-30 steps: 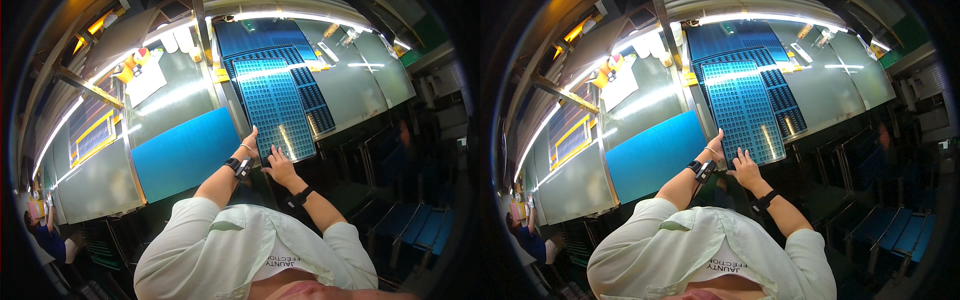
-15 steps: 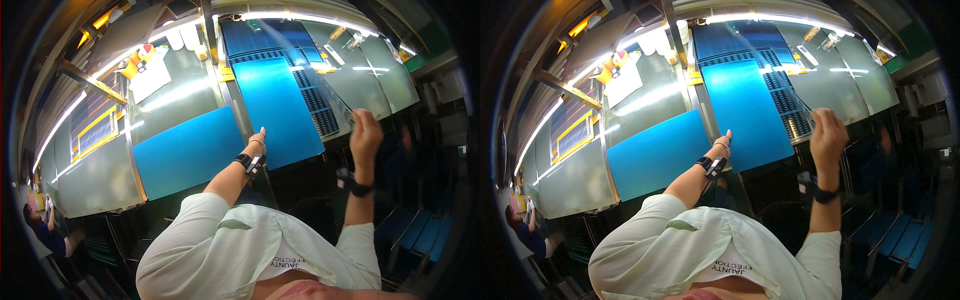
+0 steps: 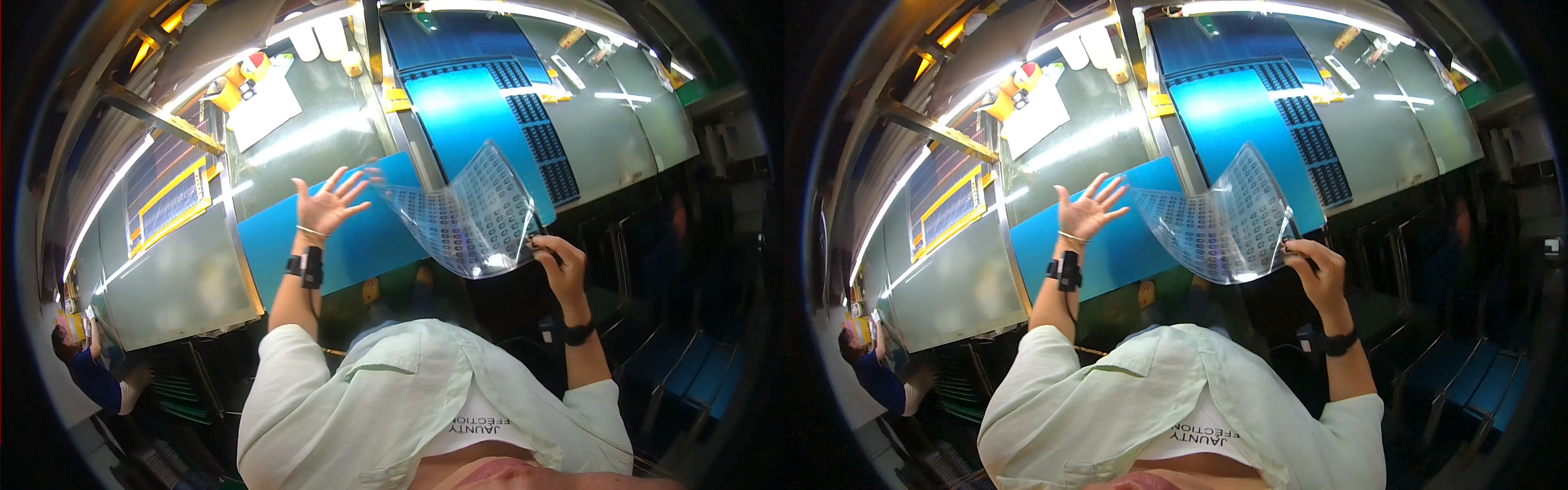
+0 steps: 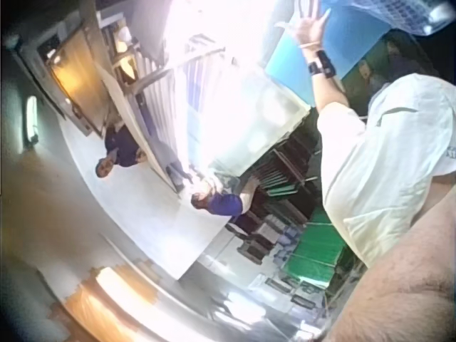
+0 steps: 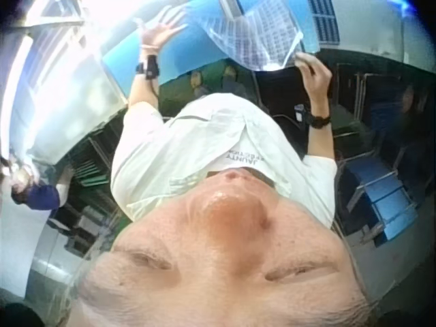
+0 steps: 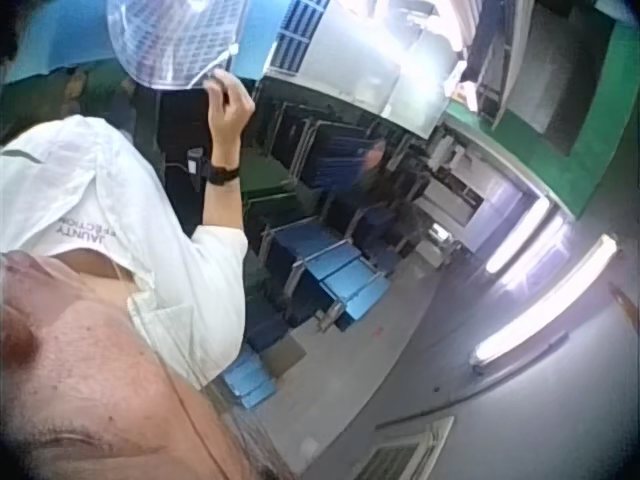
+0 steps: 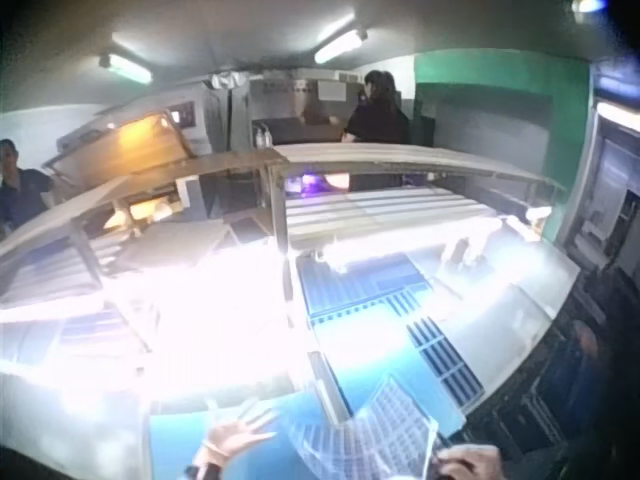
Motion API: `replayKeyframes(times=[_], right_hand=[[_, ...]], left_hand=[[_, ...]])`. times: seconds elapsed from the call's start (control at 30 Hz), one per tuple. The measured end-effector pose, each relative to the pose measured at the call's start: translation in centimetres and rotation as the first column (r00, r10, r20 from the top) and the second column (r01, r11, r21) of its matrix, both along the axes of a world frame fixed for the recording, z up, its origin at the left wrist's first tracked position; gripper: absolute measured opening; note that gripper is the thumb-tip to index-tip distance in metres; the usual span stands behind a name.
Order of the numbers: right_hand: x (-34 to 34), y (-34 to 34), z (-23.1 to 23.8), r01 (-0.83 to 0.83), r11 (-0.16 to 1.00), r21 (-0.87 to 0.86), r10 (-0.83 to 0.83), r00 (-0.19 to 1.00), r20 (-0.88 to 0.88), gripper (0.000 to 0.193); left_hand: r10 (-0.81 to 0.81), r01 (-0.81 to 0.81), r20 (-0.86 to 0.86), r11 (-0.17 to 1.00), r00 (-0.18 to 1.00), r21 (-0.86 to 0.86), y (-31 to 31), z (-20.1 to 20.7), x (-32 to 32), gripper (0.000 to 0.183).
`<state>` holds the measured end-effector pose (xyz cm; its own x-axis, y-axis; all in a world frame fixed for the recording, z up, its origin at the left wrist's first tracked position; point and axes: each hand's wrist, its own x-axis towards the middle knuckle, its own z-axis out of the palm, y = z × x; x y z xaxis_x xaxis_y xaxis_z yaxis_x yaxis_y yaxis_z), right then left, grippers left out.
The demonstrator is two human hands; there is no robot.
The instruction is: Inspecting and sorting electronic circuit board panels on a production line.
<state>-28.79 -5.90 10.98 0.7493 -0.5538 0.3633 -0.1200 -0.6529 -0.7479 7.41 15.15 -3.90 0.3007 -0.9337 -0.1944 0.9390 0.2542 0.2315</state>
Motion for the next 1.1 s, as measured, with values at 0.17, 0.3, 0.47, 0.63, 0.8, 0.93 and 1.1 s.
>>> replayKeyframes(times=[0.17, 0.3, 0.47, 0.63, 0.8, 0.93, 1.1], right_hand=[[-0.4, 3.2, -6.6, 0.288, 0.829, 0.480, -0.196, 0.953, -0.233, 0.019], [-0.4, 4.2, -9.2, 0.363, 0.790, 0.495, -0.207, 0.917, -0.341, 0.013], [1.3, 7.7, -13.6, 0.413, 0.470, 0.780, -0.270, 0.908, -0.319, 0.013], [2.3, 10.1, -16.9, 0.432, 0.311, 0.847, -0.252, 0.896, -0.364, 0.017], [5.3, 11.9, -18.4, 0.348, 0.439, 0.828, -0.080, 0.933, -0.350, 0.016], [7.5, 12.8, -19.0, 0.377, 0.625, 0.684, -0.200, 0.924, -0.326, 0.009], [8.5, 9.7, -20.4, 0.455, 0.806, 0.380, -0.340, 0.880, -0.331, 0.011]], left_hand=[[-0.340, 0.228, 0.127, 0.822, 0.932, 0.522, 2.3, -0.8, 2.6, 0.089], [-0.684, 0.202, 0.415, 0.631, 0.600, 0.749, 2.3, -2.5, 2.4, 0.080], [-0.422, 0.112, 0.366, 0.767, 0.829, 0.632, 13.1, -1.2, 3.6, 0.083], [-0.879, 0.053, 0.312, 0.354, 0.360, 0.934, 26.1, 0.0, 2.3, 0.044], [-0.775, -0.272, 0.352, 0.239, 0.524, 0.932, 30.3, 0.9, 6.4, 0.025], [-0.501, -0.393, 0.550, 0.390, 0.668, 0.833, 29.4, 0.9, 9.9, 0.021], [-0.208, -0.586, 0.725, 0.466, 0.656, 0.664, 24.8, -1.2, 11.2, 0.022]])
